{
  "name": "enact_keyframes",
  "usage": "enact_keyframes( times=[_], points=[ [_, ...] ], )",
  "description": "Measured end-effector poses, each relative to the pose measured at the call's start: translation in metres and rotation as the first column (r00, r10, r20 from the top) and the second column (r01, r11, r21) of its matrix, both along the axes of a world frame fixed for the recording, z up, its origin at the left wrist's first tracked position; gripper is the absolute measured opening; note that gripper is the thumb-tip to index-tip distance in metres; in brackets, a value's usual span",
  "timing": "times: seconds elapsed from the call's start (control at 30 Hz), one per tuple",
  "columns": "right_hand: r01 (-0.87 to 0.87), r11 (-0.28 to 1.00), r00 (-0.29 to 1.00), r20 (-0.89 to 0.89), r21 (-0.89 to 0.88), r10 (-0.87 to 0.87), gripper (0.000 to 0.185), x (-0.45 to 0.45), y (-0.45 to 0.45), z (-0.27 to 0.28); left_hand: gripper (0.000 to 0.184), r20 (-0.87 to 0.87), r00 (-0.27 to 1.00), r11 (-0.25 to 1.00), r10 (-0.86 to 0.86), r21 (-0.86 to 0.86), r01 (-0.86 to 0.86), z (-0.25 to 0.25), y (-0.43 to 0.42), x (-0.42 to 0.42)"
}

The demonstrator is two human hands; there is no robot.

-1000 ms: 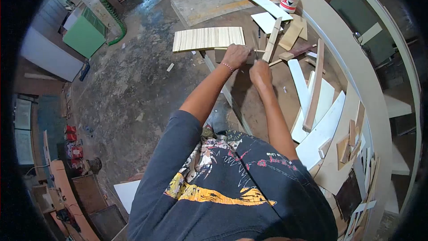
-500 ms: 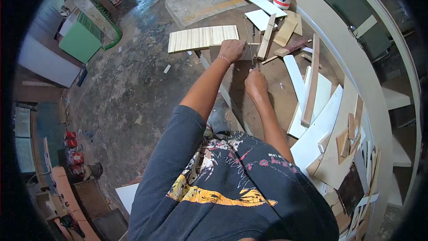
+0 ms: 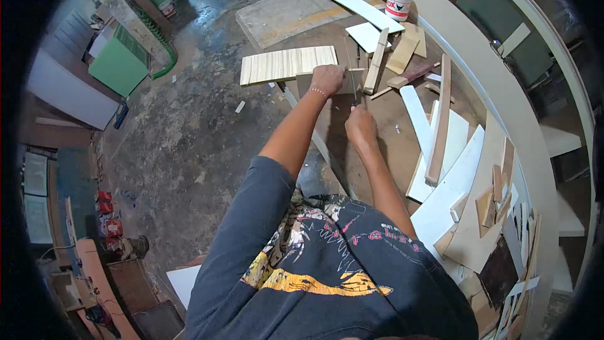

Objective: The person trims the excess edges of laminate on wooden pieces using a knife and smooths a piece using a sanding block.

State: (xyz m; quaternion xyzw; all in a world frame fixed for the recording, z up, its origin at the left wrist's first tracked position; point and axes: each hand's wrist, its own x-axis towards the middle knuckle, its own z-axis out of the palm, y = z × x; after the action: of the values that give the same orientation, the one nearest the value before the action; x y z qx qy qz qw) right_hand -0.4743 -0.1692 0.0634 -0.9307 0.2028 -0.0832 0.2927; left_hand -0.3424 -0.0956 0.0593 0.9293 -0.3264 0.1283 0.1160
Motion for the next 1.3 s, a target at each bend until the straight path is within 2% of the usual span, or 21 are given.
enact_keyframes(
  times=[0.07, 0.17, 0.27, 0.33, 0.4, 0.5, 0.6, 0.63, 0.73, 0.8, 0.83, 0.93, 1.13, 1.23, 1.3],
  points=[
    [-0.01, 1.0, 0.999, -0.03, 0.007, 0.01, 0.03, -0.005, 0.001, 0.0, 0.013, 0.027, 1.0, 0.998, -0.014, -0.056, 0.016, -0.004, 0.003, -0.001],
    [-0.016, 0.999, 1.0, 0.016, 0.039, 0.015, 0.027, 0.013, -0.005, 0.016, 0.012, 0.035, 0.996, 0.995, -0.077, -0.057, 0.079, -0.017, 0.004, -0.002],
    [-0.103, 0.994, 0.993, -0.068, -0.029, 0.101, 0.03, 0.049, -0.009, 0.015, 0.011, -0.011, 1.0, 1.0, 0.005, -0.002, -0.005, 0.001, 0.003, -0.016],
    [-0.073, 0.997, 0.996, -0.053, -0.027, 0.072, 0.03, 0.048, -0.007, 0.021, 0.01, 0.006, 1.0, 1.0, 0.011, -0.024, -0.011, -0.002, 0.002, -0.006],
    [-0.099, 0.993, 0.993, -0.068, -0.064, 0.094, 0.03, 0.036, -0.004, 0.019, 0.012, 0.01, 0.999, 0.998, 0.05, -0.038, -0.05, -0.007, 0.0, -0.002],
    [-0.005, 1.0, 1.0, -0.006, 0.002, 0.005, 0.026, -0.001, 0.003, 0.009, 0.014, 0.002, 0.998, 0.997, 0.056, -0.05, -0.055, -0.004, -0.001, 0.0],
    [-0.025, 0.999, 0.993, -0.115, -0.023, 0.023, 0.029, -0.025, 0.001, 0.001, 0.014, 0.047, 0.999, 0.998, 0.012, -0.064, -0.009, -0.01, 0.0, 0.004],
    [-0.039, 0.999, 0.995, -0.097, -0.026, 0.036, 0.029, -0.024, -0.002, -0.002, 0.014, 0.047, 0.999, 0.999, 0.009, -0.052, -0.006, -0.011, 0.0, 0.001],
    [-0.084, 0.996, 0.996, -0.027, -0.033, 0.083, 0.028, 0.007, -0.013, -0.007, 0.012, 0.044, 0.999, 1.0, 0.004, -0.003, -0.004, -0.004, 0.001, -0.009],
    [-0.12, 0.992, 0.989, -0.094, -0.043, 0.116, 0.028, 0.032, -0.015, 0.003, 0.013, 0.016, 1.0, 0.999, 0.017, 0.049, -0.018, -0.001, 0.003, -0.017],
    [-0.143, 0.988, 0.983, -0.123, -0.054, 0.135, 0.028, 0.04, -0.015, 0.009, 0.012, 0.057, 0.998, 1.0, 0.0, -0.012, 0.001, -0.005, 0.003, -0.01],
    [-0.055, 0.998, 0.996, -0.075, -0.037, 0.052, 0.027, 0.036, -0.011, 0.013, 0.012, -0.009, 1.0, 1.0, 0.008, 0.014, -0.007, -0.006, 0.001, -0.001],
    [0.031, 0.999, 0.996, -0.088, -0.015, -0.032, 0.027, -0.013, -0.002, 0.01, 0.014, -0.009, 0.998, 0.998, 0.056, -0.041, -0.056, 0.0, 0.0, -0.004],
    [-0.157, 0.984, 0.988, -0.013, -0.081, 0.156, 0.023, 0.009, -0.016, 0.0, 0.014, -0.025, 1.0, 0.999, 0.009, -0.05, -0.01, 0.0, 0.002, -0.011],
    [-0.136, 0.987, 0.99, -0.031, -0.089, 0.134, 0.021, 0.04, -0.018, -0.009, 0.015, 0.017, 1.0, 0.997, 0.014, -0.076, -0.012, 0.0, 0.002, -0.015]
  ],
)
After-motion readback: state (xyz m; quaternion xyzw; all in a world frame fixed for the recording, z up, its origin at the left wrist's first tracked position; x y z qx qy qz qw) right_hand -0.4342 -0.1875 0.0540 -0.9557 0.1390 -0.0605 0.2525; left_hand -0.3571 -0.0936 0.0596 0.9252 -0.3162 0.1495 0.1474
